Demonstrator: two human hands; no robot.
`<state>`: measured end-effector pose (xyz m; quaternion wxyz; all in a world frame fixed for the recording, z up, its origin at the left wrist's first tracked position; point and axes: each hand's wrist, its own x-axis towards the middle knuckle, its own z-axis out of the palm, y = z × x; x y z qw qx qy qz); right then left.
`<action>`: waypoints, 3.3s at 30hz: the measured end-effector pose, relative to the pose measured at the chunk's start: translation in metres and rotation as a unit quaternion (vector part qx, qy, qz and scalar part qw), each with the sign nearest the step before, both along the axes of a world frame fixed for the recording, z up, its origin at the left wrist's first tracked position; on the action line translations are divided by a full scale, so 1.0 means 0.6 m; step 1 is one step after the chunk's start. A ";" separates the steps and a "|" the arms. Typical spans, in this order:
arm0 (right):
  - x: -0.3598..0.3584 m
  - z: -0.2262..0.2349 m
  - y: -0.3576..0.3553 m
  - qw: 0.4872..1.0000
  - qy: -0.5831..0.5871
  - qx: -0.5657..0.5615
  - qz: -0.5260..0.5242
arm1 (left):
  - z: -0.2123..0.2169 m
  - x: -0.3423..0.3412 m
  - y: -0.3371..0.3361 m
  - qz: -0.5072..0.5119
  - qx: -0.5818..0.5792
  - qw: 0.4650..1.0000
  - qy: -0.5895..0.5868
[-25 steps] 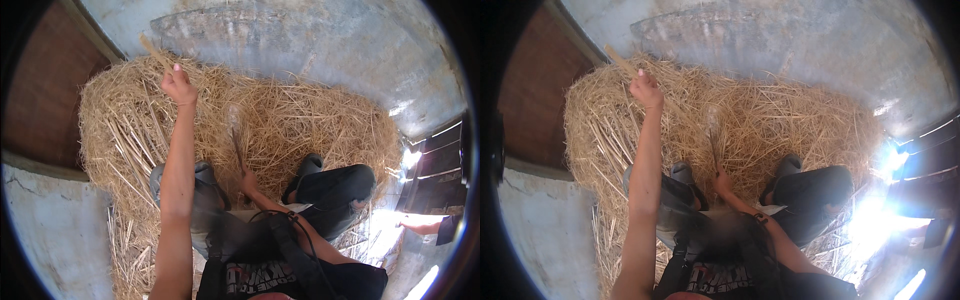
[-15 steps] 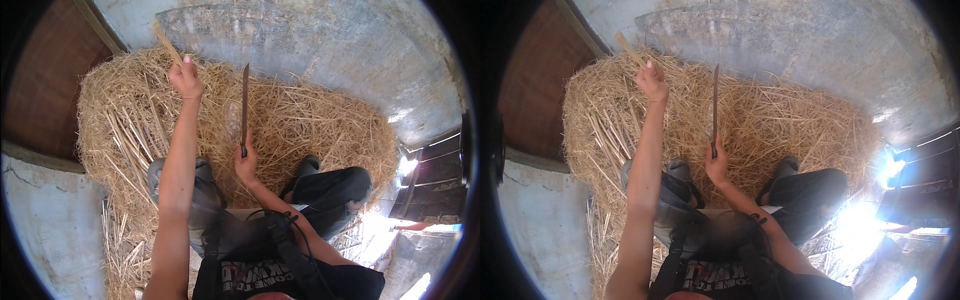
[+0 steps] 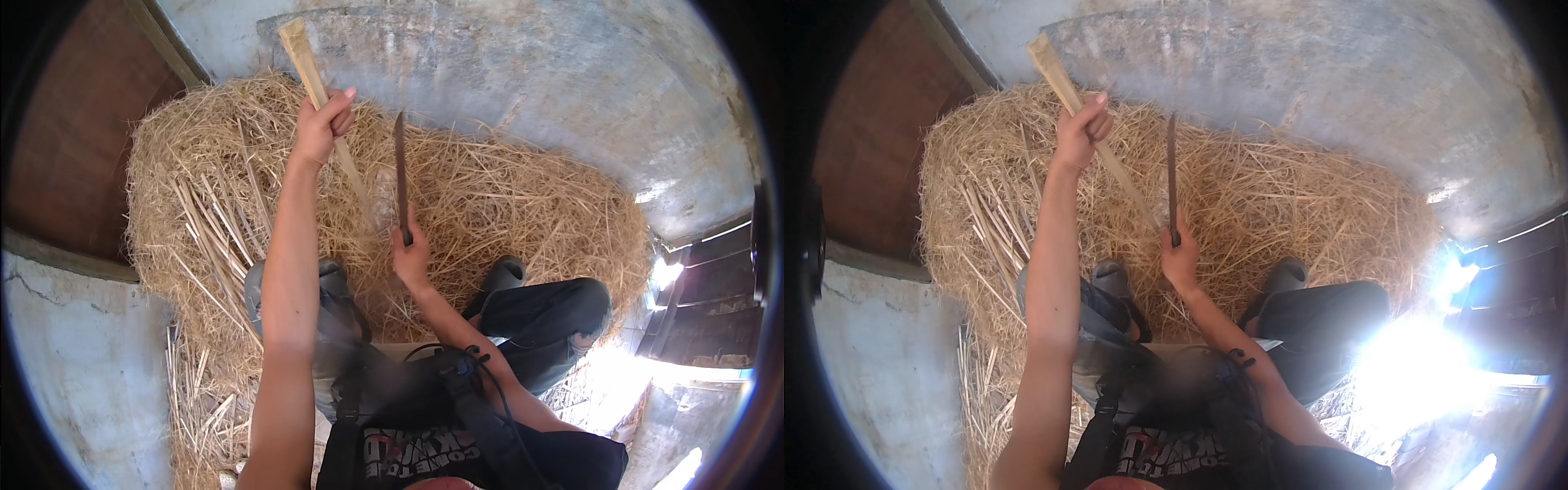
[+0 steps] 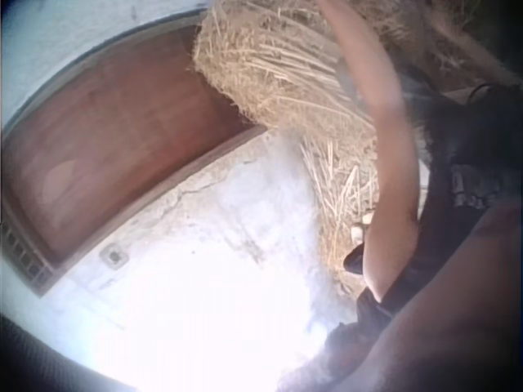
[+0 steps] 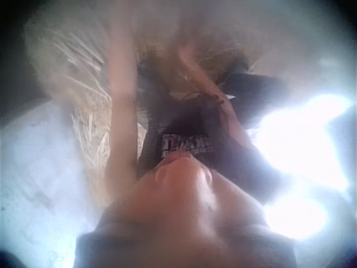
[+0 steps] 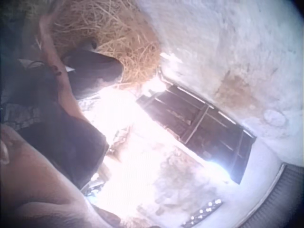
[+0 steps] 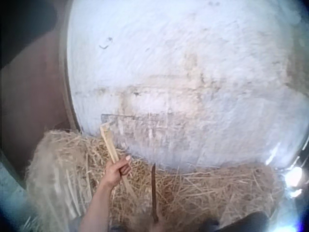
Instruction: The person shaves and smooths a thin strip of wood using a box cutter and a large knife, handling the strip by hand over a pile of straw.
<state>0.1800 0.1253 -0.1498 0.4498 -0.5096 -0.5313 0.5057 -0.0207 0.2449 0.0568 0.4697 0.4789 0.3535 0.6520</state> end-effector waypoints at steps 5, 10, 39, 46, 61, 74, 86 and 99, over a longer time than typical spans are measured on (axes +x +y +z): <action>-0.008 -0.074 -0.045 0.991 -0.011 0.125 -0.038 | 0.004 0.020 0.012 0.017 -0.014 1.000 -0.020; 0.009 -0.164 -0.056 0.983 -0.015 -0.175 0.056 | 0.016 0.025 0.005 0.033 -0.007 0.999 -0.022; -0.021 -0.024 -0.058 0.988 0.025 0.152 -0.012 | -0.021 -0.099 -0.006 0.151 0.009 0.986 -0.063; 0.002 -0.288 -0.114 0.990 -0.135 -0.043 0.017 | -0.018 -0.132 -0.022 0.187 0.007 0.980 -0.064; 0.026 -0.175 -0.066 0.986 -0.133 -0.017 0.097 | -0.020 -0.125 -0.023 0.103 -0.006 0.992 -0.076; 0.021 0.034 -0.013 0.975 0.021 0.215 -0.052 | -0.031 -0.130 -0.029 -0.094 0.023 0.990 -0.104; 0.061 -0.111 -0.028 0.997 -0.056 -0.030 0.039 | -0.034 -0.134 -0.033 -0.061 0.017 0.991 -0.118; 0.053 -0.126 -0.036 0.916 0.165 -0.361 0.060 | -0.038 -0.151 -0.043 -0.084 0.035 0.986 -0.141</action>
